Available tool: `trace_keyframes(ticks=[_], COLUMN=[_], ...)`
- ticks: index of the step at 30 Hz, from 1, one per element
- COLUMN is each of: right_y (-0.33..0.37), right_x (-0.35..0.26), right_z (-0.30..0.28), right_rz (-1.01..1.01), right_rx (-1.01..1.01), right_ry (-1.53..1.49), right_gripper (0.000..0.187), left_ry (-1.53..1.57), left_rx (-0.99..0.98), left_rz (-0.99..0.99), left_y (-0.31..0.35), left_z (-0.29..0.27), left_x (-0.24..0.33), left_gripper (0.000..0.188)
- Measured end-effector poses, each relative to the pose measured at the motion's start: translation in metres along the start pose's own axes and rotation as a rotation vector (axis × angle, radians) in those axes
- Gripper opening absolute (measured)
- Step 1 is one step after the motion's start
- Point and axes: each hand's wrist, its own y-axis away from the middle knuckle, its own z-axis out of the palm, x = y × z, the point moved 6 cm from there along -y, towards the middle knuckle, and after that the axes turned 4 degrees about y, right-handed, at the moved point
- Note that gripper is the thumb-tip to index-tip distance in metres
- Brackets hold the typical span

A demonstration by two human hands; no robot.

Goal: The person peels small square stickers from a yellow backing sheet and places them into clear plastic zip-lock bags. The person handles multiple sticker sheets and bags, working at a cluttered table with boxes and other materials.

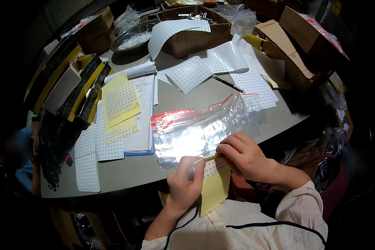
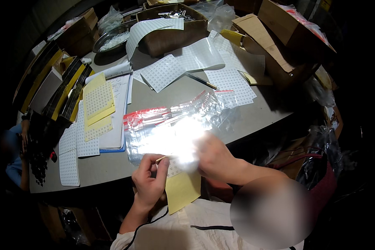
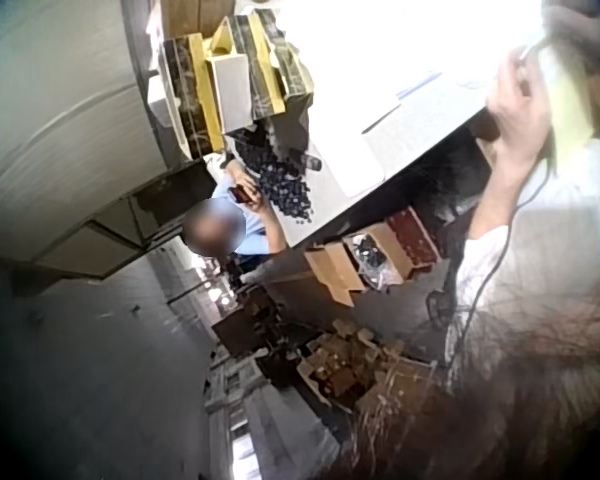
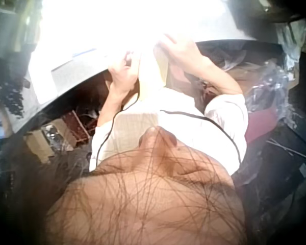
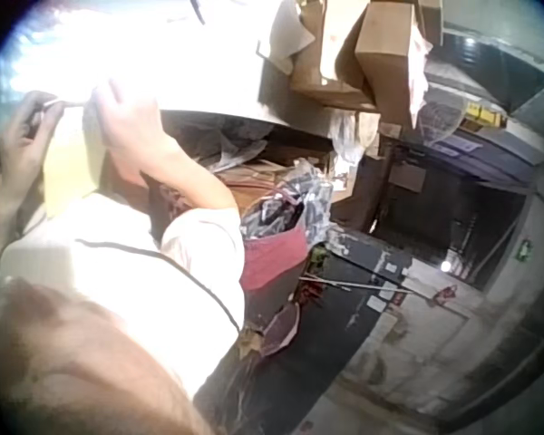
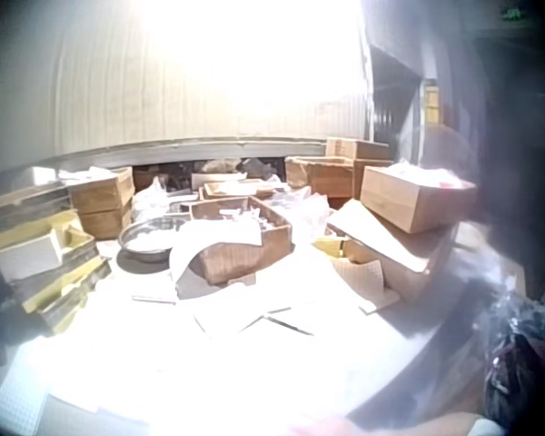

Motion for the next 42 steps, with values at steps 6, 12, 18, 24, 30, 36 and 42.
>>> trace_keyframes(ticks=[6,12,18,24,30,36,42], right_y=[0.004,-0.012,-0.050,-0.048,-0.044,-0.058,-0.056], right_x=[-0.010,0.008,0.068,0.085,0.112,0.067,0.057], right_z=[-0.003,-0.012,0.014,0.031,0.004,0.023,0.034], right_rz=[-0.159,-0.068,0.172,0.230,0.368,0.058,-0.001], right_rx=[0.063,-0.007,-0.247,-0.322,-0.452,-0.296,-0.222], right_ry=[0.086,-0.167,-0.159,0.134,0.151,-0.212,0.225], right_gripper=[0.034,0.025,0.017,0.019,0.024,0.017,0.028], left_ry=[0.032,0.043,-0.184,-0.297,-0.324,-0.279,-0.183], left_rx=[0.001,0.034,-0.102,-0.274,-0.327,-0.282,-0.195], left_rz=[-0.141,-0.223,0.242,0.398,0.382,0.377,0.312], left_y=[0.001,-0.007,-0.011,-0.014,-0.012,-0.012,-0.012], left_z=[-0.001,-0.013,-0.003,0.029,0.029,0.029,0.016], left_x=[-0.018,-0.021,0.017,0.014,0.014,0.010,0.011], left_gripper=[0.008,0.009,0.011,0.015,0.014,0.013,0.012])
